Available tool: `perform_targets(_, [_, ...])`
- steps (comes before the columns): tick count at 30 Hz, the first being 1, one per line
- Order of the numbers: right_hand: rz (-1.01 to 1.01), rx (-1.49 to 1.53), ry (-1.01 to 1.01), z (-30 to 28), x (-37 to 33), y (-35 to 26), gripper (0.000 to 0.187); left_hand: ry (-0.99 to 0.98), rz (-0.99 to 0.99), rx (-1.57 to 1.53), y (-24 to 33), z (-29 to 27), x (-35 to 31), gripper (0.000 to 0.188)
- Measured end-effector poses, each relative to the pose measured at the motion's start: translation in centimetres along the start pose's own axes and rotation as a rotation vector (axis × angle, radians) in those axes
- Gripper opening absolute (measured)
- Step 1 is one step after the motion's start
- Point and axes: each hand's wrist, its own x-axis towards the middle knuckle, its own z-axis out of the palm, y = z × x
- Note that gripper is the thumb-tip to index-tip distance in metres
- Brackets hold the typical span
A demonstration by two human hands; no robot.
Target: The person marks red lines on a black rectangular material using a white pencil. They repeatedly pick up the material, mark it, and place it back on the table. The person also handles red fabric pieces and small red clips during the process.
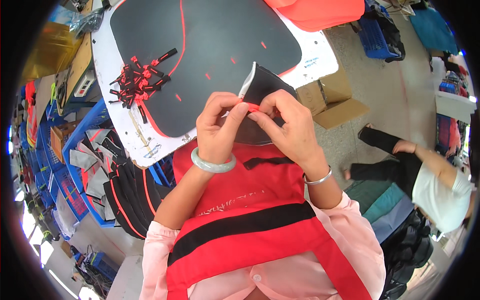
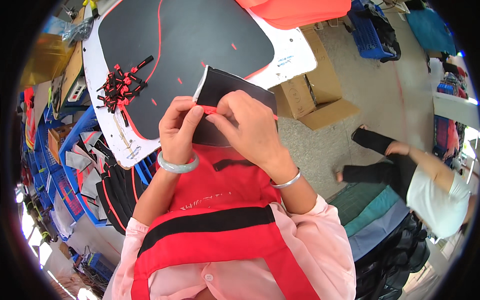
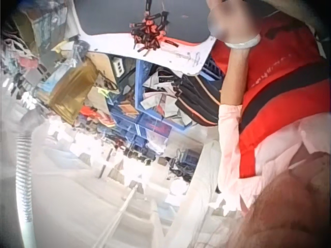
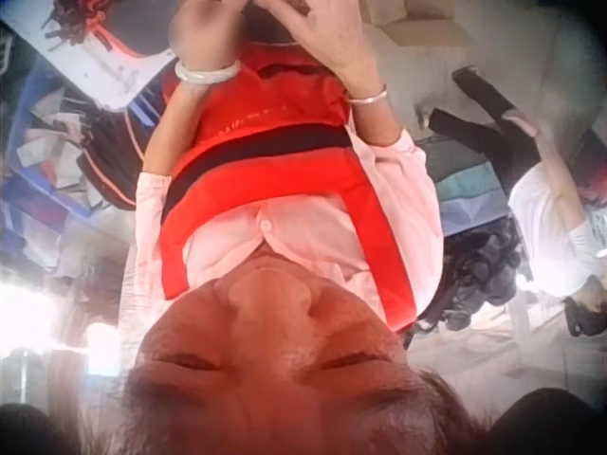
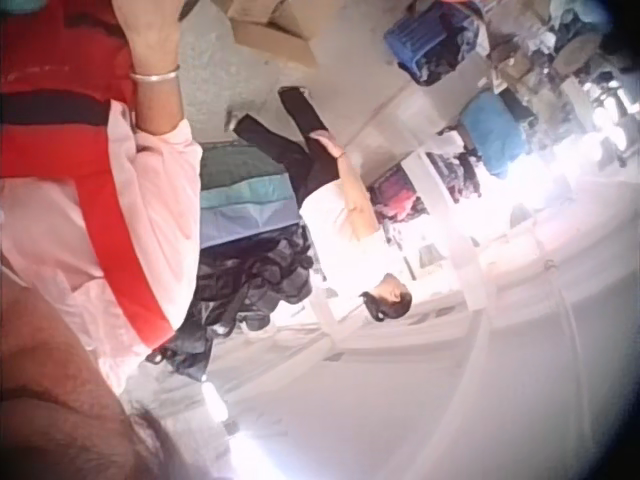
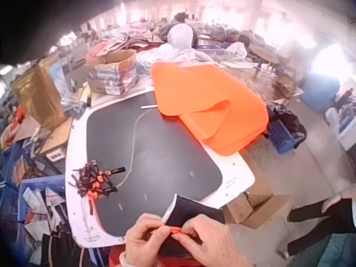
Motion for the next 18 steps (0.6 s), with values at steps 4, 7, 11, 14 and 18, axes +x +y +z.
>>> perform_targets(4, [0.169, 0.199, -0.191, -0.7, 0.5, -0.3, 0.024, 0.043, 0.218, 0.259, 0.8, -0.9, -0.4, 0.004])
perform_targets(7, [0.283, 0.171, -0.28, -1.7, 0.1, 1.9, 0.024, 0.192, 0.278, 0.238, 2.9, -2.0, -0.1, 0.004])
perform_targets(11, [0.317, 0.24, -0.335, -2.6, -1.8, 5.3, 0.024, 0.14, 0.179, 0.142, 4.7, -5.2, -0.9, 0.005])
perform_targets(14, [-0.005, 0.024, -0.005, -2.6, -0.1, 4.8, 0.027, 0.24, -0.024, -0.131, 4.6, -6.9, -3.4, 0.009])
perform_targets(18, [-0.164, -0.002, -0.261, -1.2, 2.2, 3.9, 0.033, 0.207, 0.145, -0.056, 7.5, -11.2, -5.2, 0.02])
